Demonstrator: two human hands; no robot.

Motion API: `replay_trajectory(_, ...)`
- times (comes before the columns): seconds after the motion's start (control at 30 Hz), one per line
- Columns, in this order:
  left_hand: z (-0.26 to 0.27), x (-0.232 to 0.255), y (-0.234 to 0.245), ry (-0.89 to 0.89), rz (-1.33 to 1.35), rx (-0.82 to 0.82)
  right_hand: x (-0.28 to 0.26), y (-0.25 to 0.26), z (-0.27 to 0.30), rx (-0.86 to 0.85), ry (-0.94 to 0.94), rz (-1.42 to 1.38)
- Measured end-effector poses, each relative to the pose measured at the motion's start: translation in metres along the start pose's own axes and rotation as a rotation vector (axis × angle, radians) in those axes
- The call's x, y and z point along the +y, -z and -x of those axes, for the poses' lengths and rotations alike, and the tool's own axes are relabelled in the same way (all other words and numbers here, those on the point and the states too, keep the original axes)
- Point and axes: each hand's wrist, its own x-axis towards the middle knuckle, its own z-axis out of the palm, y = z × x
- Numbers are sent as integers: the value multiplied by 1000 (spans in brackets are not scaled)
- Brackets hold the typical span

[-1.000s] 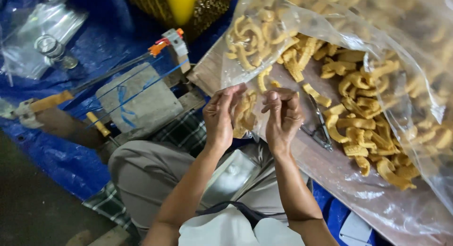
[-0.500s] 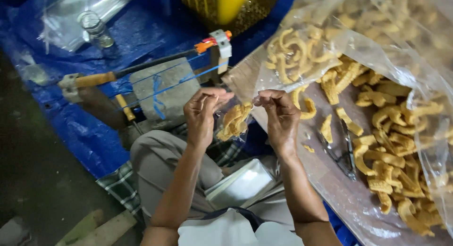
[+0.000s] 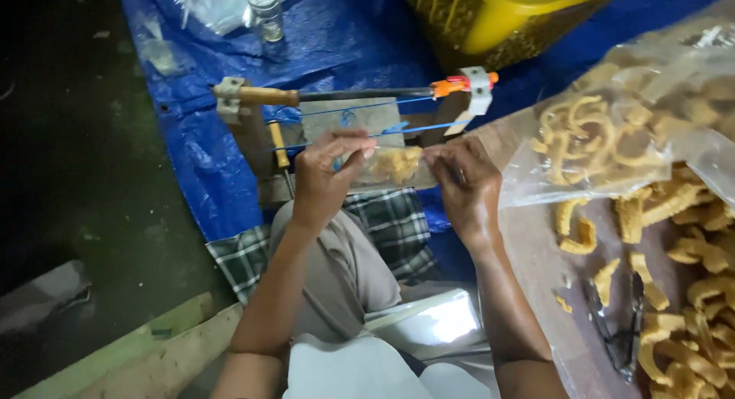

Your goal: Manually filling small plastic bags with fried snacks and sealing them using a heat sealer

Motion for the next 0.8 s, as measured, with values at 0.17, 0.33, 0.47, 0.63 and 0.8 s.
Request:
replay_trajectory(0.17, -11, -73, -14, 210, 403, 246, 42, -50, -25, 0, -203, -367)
replay_trajectory(0.33, -28, -86, -20, 413, 718, 484, 67, -80, -42, 87, -476, -637)
replay_trajectory(0.47, -33, -90, -22, 508, 797, 557, 103, -95, -45, 90, -579, -808)
replay_trajectory(0.63, -37, -110, -25, 509, 810, 614, 104, -100, -52, 126, -622, -846)
replay_trajectory(0.8, -37, -108, -26, 497, 797, 655, 105, -101, -54, 139, -634, -870)
